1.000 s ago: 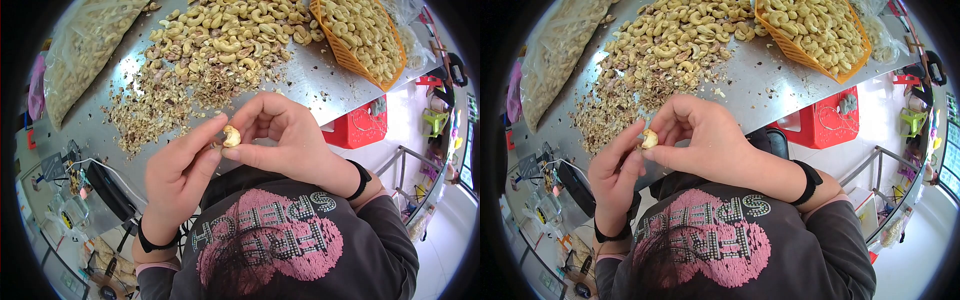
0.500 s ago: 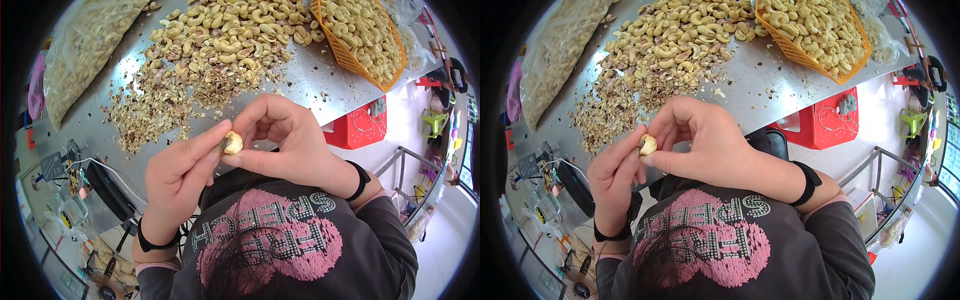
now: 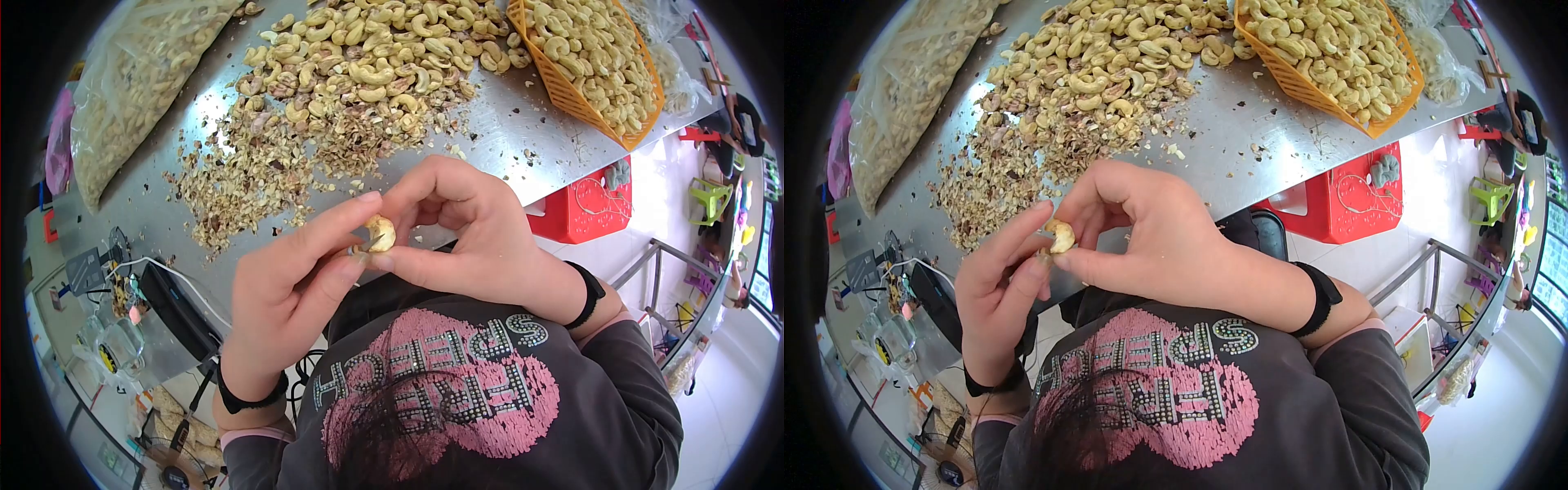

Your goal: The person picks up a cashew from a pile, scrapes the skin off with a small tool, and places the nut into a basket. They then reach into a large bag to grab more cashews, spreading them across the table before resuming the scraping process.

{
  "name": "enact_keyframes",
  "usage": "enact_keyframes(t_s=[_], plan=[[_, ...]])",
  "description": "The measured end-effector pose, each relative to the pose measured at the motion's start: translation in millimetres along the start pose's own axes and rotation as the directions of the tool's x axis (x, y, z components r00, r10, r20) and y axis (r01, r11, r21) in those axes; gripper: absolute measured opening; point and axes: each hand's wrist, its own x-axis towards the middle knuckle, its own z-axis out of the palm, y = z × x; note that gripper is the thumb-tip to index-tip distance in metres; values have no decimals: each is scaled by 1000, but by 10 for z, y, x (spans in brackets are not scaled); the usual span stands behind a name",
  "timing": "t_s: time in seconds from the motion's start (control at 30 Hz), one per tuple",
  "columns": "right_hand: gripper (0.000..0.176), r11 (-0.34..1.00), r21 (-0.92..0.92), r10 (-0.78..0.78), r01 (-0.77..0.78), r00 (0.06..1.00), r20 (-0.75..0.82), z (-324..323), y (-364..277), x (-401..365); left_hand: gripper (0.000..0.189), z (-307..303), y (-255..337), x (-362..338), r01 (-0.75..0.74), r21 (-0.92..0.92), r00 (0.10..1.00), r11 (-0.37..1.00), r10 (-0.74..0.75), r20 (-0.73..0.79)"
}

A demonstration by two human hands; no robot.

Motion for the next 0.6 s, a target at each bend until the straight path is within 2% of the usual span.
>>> enact_keyframes(t_s=[0.07,0.2,0.27,0.3,0.37,0.4,0.47,0.5,0.57,0.6], plan=[[19,1000,-27,-3,3,1000,9,-1,-15,-3,34,-36,38,9,73,8,996,997,-74,42],[17,997,-83,-6,8,1000,25,4,-30,-19,32,-65,26,23,55,14,997,998,-56,59],[19,996,-91,29,-24,998,54,-15,-55,-26,29,-78,39,33,4,139,998,990,-13,63],[21,993,-100,65,-57,995,81,-21,-63,-29,29,-74,37,30,5,139,998,990,-14,63],[21,995,-85,55,-48,995,85,-26,-41,-19,27,-49,26,23,-91,306,996,948,90,19],[20,997,-70,44,-38,995,89,-25,-32,-13,27,-37,19,18,-92,306,996,948,91,18],[17,998,-48,36,-33,997,62,2,-30,-6,26,-17,5,-1,8,104,999,995,-3,-39],[14,999,-25,29,-28,999,35,12,-32,-7,26,-14,5,-16,8,103,999,995,-4,-40],[14,999,4,50,-50,998,42,14,-51,-12,26,-12,2,-43,227,-252,971,941,-237,-13],[15,997,34,71,-73,996,50,13,-58,-13,26,-8,-16,-43,227,-252,971,941,-238,-13]])
